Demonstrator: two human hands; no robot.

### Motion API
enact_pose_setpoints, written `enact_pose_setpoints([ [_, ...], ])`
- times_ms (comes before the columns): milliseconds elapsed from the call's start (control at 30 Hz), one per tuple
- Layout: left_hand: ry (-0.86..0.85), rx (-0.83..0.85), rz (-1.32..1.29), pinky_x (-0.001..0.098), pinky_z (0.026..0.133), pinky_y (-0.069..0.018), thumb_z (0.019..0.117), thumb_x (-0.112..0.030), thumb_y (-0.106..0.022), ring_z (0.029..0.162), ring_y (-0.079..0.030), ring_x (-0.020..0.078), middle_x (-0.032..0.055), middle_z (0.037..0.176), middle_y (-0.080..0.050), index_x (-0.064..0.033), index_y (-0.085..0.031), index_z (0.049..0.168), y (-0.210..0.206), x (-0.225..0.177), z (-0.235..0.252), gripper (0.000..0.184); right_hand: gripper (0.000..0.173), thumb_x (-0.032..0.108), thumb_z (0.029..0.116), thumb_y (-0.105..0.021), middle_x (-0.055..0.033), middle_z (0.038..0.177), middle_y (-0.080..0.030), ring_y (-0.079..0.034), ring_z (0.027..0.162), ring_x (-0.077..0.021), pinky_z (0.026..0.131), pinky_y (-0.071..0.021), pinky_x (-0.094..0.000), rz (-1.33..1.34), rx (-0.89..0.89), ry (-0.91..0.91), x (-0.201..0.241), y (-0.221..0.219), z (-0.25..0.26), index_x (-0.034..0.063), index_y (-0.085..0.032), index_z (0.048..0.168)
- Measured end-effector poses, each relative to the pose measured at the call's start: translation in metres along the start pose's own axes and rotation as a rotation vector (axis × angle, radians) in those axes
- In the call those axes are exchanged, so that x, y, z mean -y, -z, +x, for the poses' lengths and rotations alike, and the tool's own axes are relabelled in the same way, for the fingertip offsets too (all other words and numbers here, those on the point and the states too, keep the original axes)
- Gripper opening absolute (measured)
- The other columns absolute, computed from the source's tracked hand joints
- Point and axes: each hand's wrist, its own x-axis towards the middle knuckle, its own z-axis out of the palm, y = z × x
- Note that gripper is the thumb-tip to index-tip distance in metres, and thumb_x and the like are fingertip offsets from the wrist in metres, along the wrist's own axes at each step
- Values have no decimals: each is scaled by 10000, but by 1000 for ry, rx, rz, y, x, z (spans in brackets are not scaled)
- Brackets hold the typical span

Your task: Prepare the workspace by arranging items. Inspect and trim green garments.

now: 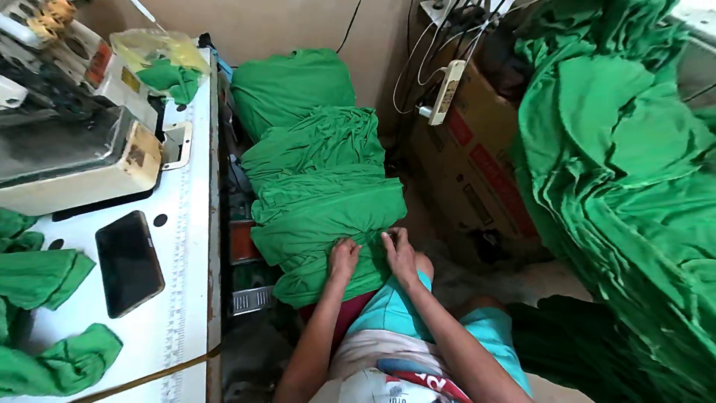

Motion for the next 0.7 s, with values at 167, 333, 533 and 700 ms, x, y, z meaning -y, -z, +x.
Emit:
enact_pose_setpoints([
  [167,13,91,54,476,1069,-476,1046,-145,-522,1212,-626,323,203,1283,-649,22,-687,1198,5,-3,7,279,428,291,1125,-310,-125,920,-617,-595,791,-195,765,-510,-372,211,319,-63,4,-19,5,-57,-479,1307],
  [333,15,105,-201,429,946,-560,1060,-155,-514,1028,-689,279,214,1212,-653,48,-651,1207,13,14,10,285,358,282,1093,-469,-107,917,-604,-568,731,-158,693,-495,-337,239,395,-149,-12,-22,10,-33,-502,1261],
  [533,54,52,-393,342,800,-594,1045,-160,-577,835,-694,182,171,1058,-684,56,-657,1158,12,13,7,256,302,219,1037,-592,-114,912,-630,-600,720,-144,671,-519,-315,235,437,-91,-14,-15,5,-52,-564,1167],
  [700,74,25,-478,296,722,-571,1030,-177,-615,727,-646,120,124,953,-684,57,-674,1100,12,16,10,251,292,237,1043,-581,-129,897,-658,-637,761,-199,748,-543,-398,95,455,-49,-14,-23,7,-39,-595,1137],
])
